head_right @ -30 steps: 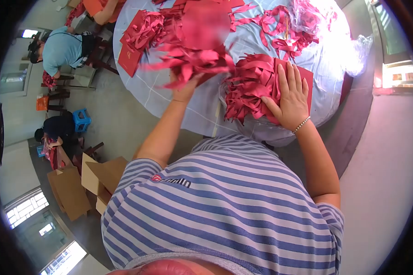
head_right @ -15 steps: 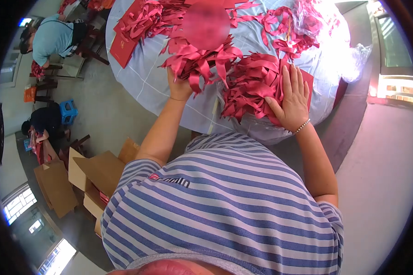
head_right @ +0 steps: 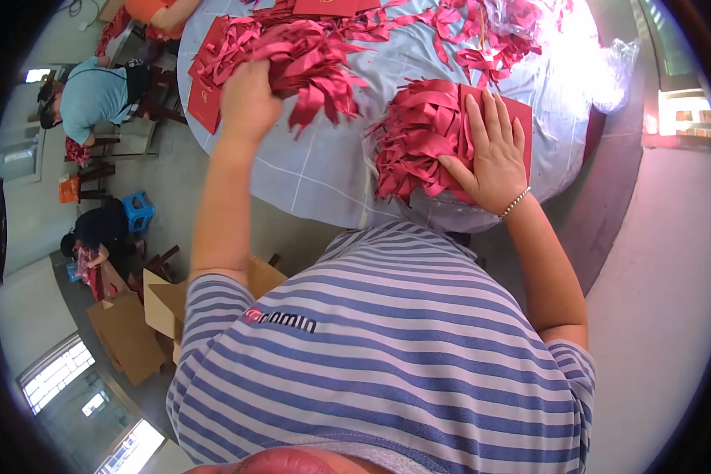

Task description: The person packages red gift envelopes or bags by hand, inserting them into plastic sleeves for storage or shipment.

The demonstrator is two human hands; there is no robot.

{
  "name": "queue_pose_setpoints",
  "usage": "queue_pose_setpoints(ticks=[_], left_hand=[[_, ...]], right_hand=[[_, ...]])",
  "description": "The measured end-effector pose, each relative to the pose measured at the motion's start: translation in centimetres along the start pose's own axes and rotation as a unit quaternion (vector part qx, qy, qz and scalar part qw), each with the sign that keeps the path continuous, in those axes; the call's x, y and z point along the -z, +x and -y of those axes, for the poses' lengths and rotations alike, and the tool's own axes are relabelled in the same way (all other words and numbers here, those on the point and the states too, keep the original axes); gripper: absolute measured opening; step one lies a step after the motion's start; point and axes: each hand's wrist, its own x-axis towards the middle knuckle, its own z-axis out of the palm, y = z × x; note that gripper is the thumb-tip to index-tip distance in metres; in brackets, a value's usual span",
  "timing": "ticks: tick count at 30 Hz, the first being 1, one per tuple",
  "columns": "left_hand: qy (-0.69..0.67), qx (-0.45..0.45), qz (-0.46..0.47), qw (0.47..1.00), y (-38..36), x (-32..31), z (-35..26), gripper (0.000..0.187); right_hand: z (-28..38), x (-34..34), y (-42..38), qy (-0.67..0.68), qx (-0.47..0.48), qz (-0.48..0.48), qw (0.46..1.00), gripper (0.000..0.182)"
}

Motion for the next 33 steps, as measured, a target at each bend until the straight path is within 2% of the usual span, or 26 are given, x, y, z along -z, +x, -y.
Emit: queue_pose_setpoints(ticks=[2, 3, 4, 7, 9, 10, 12, 13, 15, 17, 18, 19, 21, 23, 24, 25, 27, 28, 29, 30, 32, 33], left_hand=[[0.12, -0.026, 0.113, 0.986, 1.8, 2.7, -0.2, 0.015], [0.193, -0.021, 0.189, 0.963, 2.6, 2.7, -0.2, 0.016], [0.196, -0.019, 0.193, 0.961, 3.2, 2.2, -0.3, 0.016], [0.301, -0.079, 0.337, 0.889, 4.5, 1.1, -2.5, 0.02], [0.33, -0.164, 0.379, 0.849, 3.8, -2.0, -4.6, 0.021], [0.342, -0.143, 0.418, 0.829, 3.1, -5.1, -5.4, 0.025], [0.392, -0.209, 0.448, 0.776, 0.5, -9.3, -6.4, 0.028], [0.4, -0.19, 0.475, 0.761, -0.1, -11.5, -6.2, 0.031], [0.384, -0.173, 0.53, 0.736, 0.3, -11.0, -7.0, 0.037], [0.358, -0.154, 0.531, 0.752, 0.9, -10.6, -5.9, 0.036], [0.347, -0.132, 0.513, 0.774, 1.2, -9.8, -5.6, 0.03], [0.353, -0.129, 0.512, 0.772, 1.4, -9.4, -4.8, 0.03], [0.315, -0.114, 0.451, 0.827, 1.9, -8.4, -2.9, 0.023], [0.267, -0.042, 0.426, 0.863, 2.7, -6.0, -1.6, 0.023], [0.238, -0.01, 0.421, 0.875, 3.4, -3.8, -1.4, 0.026], [0.183, 0.067, 0.416, 0.888, 4.1, -2.1, -1.2, 0.043], [-0.004, 0.082, 0.298, 0.951, 4.1, -0.1, 1.4, 0.06], [-0.113, 0.1, 0.227, 0.962, 3.4, 0.4, 1.9, 0.063], [-0.22, 0.113, 0.149, 0.957, 3.0, 1.0, 1.7, 0.065], [-0.348, 0.11, 0.1, 0.925, 2.4, 0.8, 1.4, 0.057], [-0.443, 0.151, -0.011, 0.884, 0.2, 0.8, -0.8, 0.055], [-0.595, 0.142, -0.042, 0.79, -1.3, -2.8, 0.8, 0.059]], right_hand=[[0.0, -0.1, -0.1, 0.006, -0.005, 0.002, 1.0, 0.088], [0.0, -0.1, -0.1, 0.006, -0.006, 0.0, 1.0, 0.088], [-0.1, -0.2, 0.0, 0.005, -0.005, -0.001, 1.0, 0.088], [-0.1, -0.2, 0.0, 0.01, -0.006, -0.005, 1.0, 0.088], [0.0, -0.2, 0.0, 0.013, -0.012, -0.005, 1.0, 0.089], [0.1, -0.3, 0.0, 0.014, -0.016, -0.005, 1.0, 0.089], [0.1, -0.2, 0.0, 0.019, -0.018, -0.003, 1.0, 0.089], [0.0, -0.2, 0.1, 0.022, -0.02, -0.006, 1.0, 0.089], [-0.1, 0.1, 0.0, 0.032, -0.027, 0.003, 0.999, 0.088], [-0.2, -0.2, 0.0, 0.037, -0.027, -0.001, 0.999, 0.086], [-0.2, -0.2, -0.2, 0.041, -0.028, -0.002, 0.999, 0.086], [-0.2, -0.3, -0.2, 0.037, -0.03, -0.002, 0.999, 0.086], [-0.1, -0.4, 0.0, 0.035, -0.026, -0.004, 0.999, 0.087], [0.0, -0.3, -0.1, 0.035, -0.028, -0.007, 0.999, 0.087], [0.1, -0.2, -0.1, 0.03, -0.027, -0.007, 0.999, 0.087], [0.2, -0.1, -0.1, 0.026, -0.028, -0.005, 0.999, 0.087], [0.3, 0.1, 0.0, 0.022, -0.026, -0.006, 0.999, 0.087], [0.3, 0.1, -0.1, 0.019, -0.023, -0.004, 1.0, 0.086], [0.3, 0.1, 0.0, 0.015, -0.022, -0.003, 1.0, 0.086], [0.4, 0.2, 0.0, 0.009, -0.021, -0.002, 1.0, 0.087], [0.4, 0.0, 0.1, 0.004, -0.016, -0.008, 1.0, 0.087], [0.3, 0.0, 0.0, 0.0, -0.015, -0.009, 1.0, 0.087]])
